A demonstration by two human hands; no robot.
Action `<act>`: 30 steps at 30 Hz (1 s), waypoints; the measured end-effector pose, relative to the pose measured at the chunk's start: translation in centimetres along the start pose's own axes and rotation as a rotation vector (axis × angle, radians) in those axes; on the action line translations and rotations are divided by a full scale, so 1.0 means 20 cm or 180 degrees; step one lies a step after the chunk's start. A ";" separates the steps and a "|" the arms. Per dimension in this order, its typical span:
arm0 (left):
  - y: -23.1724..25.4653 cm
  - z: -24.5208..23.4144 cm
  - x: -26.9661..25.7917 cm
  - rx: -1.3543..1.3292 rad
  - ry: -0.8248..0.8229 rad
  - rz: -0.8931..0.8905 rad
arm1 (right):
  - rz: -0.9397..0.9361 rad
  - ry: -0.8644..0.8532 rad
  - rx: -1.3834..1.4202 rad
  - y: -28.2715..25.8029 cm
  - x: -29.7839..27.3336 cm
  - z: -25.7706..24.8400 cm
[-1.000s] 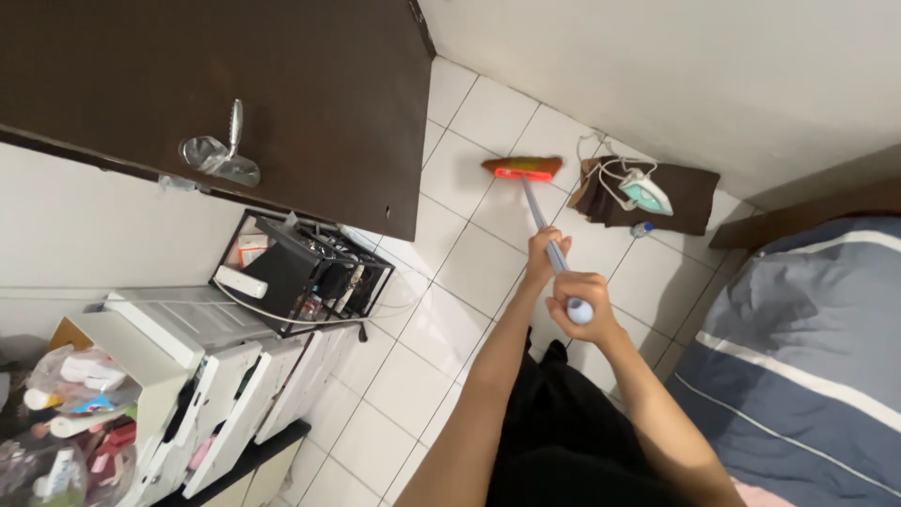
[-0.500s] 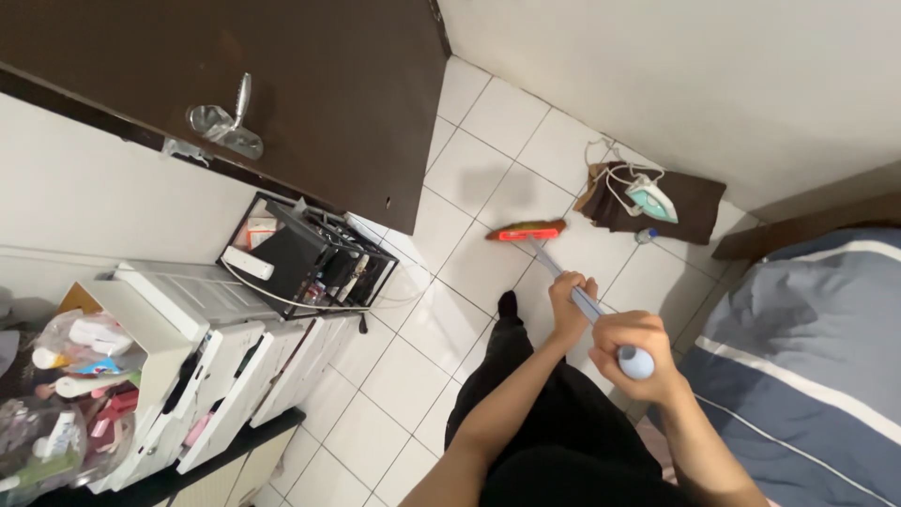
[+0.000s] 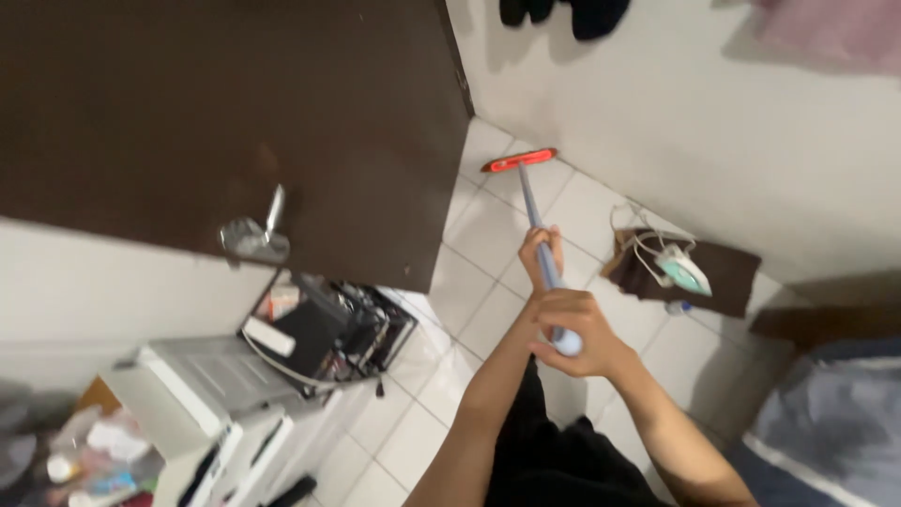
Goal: The recorder uses a broom and dustpan to sweep a tiled floor in a bedroom, collecting debris into the dustpan.
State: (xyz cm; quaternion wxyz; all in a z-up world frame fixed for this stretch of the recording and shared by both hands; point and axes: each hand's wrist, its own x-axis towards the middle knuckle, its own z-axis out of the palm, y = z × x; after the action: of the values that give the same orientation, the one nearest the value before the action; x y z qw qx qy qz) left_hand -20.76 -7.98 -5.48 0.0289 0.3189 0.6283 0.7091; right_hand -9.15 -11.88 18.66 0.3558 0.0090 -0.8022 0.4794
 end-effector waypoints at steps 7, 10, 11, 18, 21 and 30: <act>-0.85 -0.05 0.54 0.0252 -0.0108 0.0553 | 0.0618 -0.0034 0.0030 0.82 0.36 0.24; -1.13 -0.10 0.52 0.0374 -0.0311 0.0255 | 0.0663 -0.0144 0.0064 0.93 0.41 0.28; -1.19 -0.14 0.50 0.0479 -0.0377 -0.0047 | 0.0699 -0.0241 0.0065 0.93 0.42 0.30; -0.89 -0.16 0.31 0.0032 -0.1178 -0.0306 | 0.0977 0.0320 0.0167 0.78 0.19 0.31; -0.58 -0.24 0.17 0.0198 -0.1616 -0.0005 | 0.1242 0.0527 0.0163 0.60 0.01 0.34; 0.00 -0.64 -0.46 0.0059 -0.1962 -0.0290 | 0.1601 0.0740 -0.0155 -0.10 -0.46 0.62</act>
State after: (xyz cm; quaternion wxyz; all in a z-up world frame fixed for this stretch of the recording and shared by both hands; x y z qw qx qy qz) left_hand -19.76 -23.26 -9.48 0.2469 0.4906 0.6100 0.5712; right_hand -8.54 -25.62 11.25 0.3154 -0.2541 -0.7442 0.5311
